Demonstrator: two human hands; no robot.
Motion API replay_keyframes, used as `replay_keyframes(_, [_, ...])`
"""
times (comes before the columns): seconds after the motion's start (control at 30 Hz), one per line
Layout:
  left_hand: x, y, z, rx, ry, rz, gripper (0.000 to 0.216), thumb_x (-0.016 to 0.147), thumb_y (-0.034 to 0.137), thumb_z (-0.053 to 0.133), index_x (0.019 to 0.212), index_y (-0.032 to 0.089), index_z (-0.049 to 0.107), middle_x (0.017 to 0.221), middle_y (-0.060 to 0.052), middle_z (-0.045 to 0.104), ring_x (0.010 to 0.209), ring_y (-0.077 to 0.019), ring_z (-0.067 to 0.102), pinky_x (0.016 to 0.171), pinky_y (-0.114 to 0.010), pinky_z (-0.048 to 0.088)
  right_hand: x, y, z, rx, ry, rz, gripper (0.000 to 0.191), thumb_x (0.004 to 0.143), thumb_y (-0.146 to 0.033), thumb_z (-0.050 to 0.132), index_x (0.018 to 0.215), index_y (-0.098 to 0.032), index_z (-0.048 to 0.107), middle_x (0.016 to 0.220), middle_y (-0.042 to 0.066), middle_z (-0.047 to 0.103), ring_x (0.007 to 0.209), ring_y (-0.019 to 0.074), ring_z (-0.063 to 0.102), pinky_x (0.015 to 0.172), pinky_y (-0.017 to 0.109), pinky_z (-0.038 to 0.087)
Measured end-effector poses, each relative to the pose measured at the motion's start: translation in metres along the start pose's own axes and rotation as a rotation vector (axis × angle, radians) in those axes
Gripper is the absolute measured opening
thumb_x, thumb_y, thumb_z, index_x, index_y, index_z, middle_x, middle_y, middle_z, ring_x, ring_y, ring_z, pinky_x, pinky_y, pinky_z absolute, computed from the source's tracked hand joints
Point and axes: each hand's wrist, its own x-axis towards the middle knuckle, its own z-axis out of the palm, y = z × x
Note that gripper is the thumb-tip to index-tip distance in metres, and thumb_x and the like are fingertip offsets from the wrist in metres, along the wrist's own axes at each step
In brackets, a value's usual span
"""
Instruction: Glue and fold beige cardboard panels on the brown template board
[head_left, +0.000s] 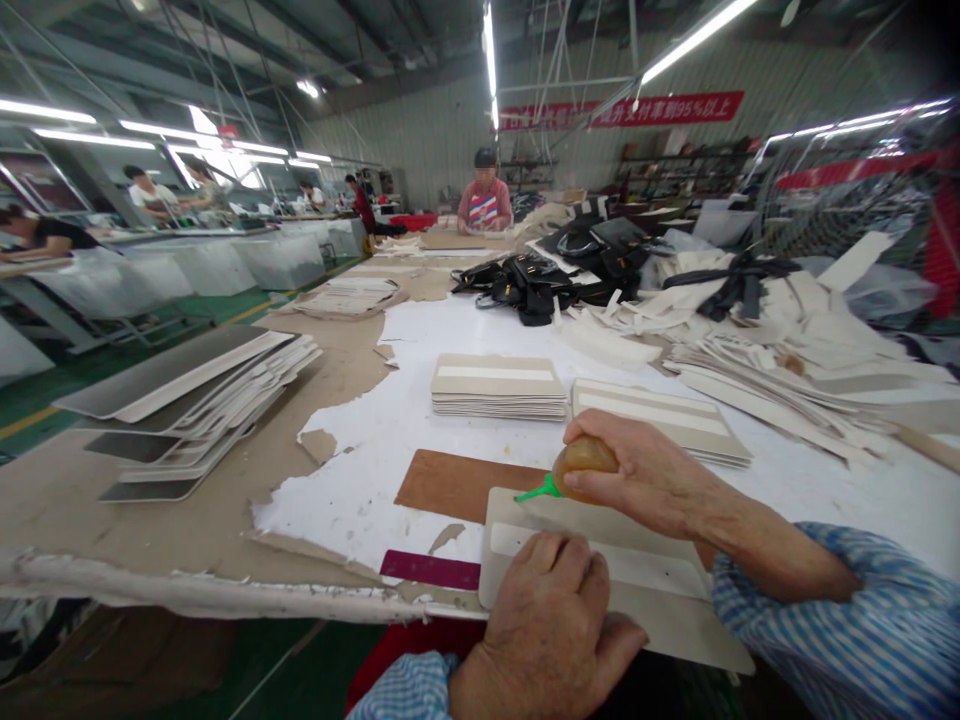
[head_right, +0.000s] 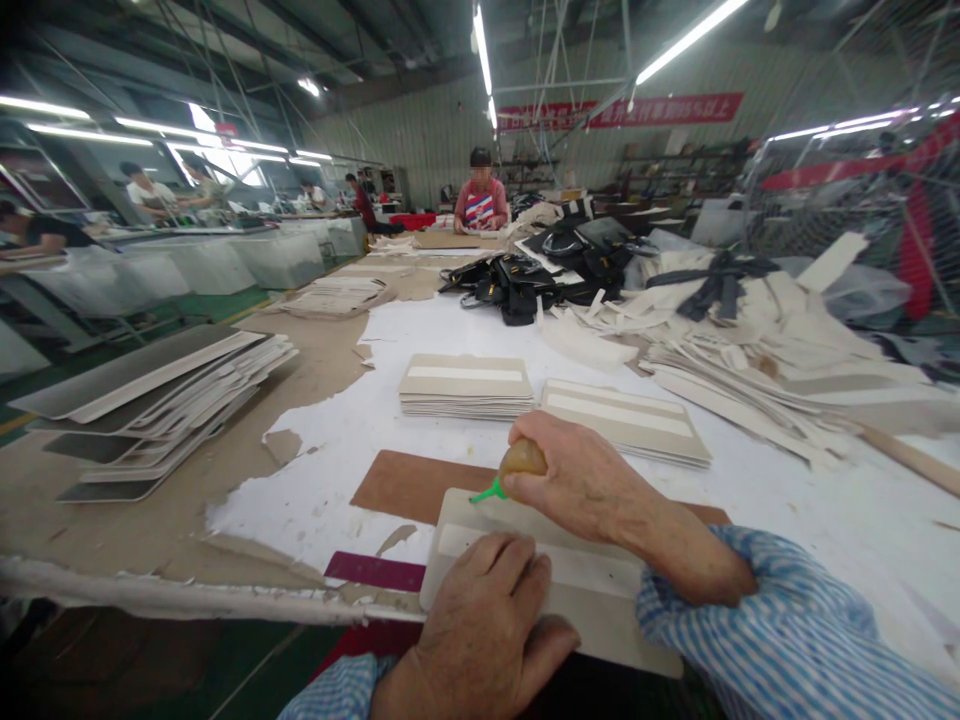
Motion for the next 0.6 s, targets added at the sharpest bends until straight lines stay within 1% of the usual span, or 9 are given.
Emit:
replay_keyframes(0.13, [0.002,0.002,-0.004,-0.01,-0.016,-0.009,0.033,0.092,0.046,0.07,0.105,0.016,0.065,0.109,-0.008,0.065,0.103,-0.0285,0.058,0.094,-0.045,0.057,-0.002,0.006,-0.002,0.0,0.003,0.018,0.019,0.079,-0.036,0.063,0.093,-0.024,0.059,0.087,0.002,0.066,0.08,0.0228,0.058,0.072,0.035,0.038])
replay_keyframes(0.27, [0.002,0.003,-0.006,-0.019,-0.025,-0.022,0.032,0.091,0.044,0.072,0.106,0.016,0.065,0.11,-0.007,0.066,0.105,-0.029,0.058,0.095,-0.046,0.057,-0.006,0.014,-0.006,0.001,0.009,0.029,0.019,0.079,-0.036,0.064,0.093,-0.024,0.06,0.086,0.002,0.067,0.08,0.0226,0.059,0.072,0.034,0.038])
replay_keyframes(0.43, [0.001,0.002,-0.004,-0.017,-0.003,-0.016,0.037,0.092,0.043,0.071,0.116,0.015,0.066,0.115,-0.009,0.068,0.109,-0.03,0.059,0.099,-0.048,0.056,-0.012,0.017,-0.013,-0.002,0.004,0.083,0.018,0.078,-0.035,0.064,0.092,-0.024,0.06,0.082,0.001,0.068,0.075,0.0216,0.059,0.067,0.033,0.037])
replay_keyframes(0.6, [0.0,0.002,-0.003,-0.029,0.0,-0.02,0.035,0.091,0.04,0.072,0.116,0.016,0.066,0.118,-0.009,0.068,0.111,-0.0311,0.059,0.102,-0.05,0.056,-0.018,0.022,-0.021,0.005,-0.012,0.137,0.019,0.077,-0.036,0.066,0.091,-0.024,0.061,0.08,0.0,0.069,0.074,0.0217,0.06,0.065,0.033,0.038])
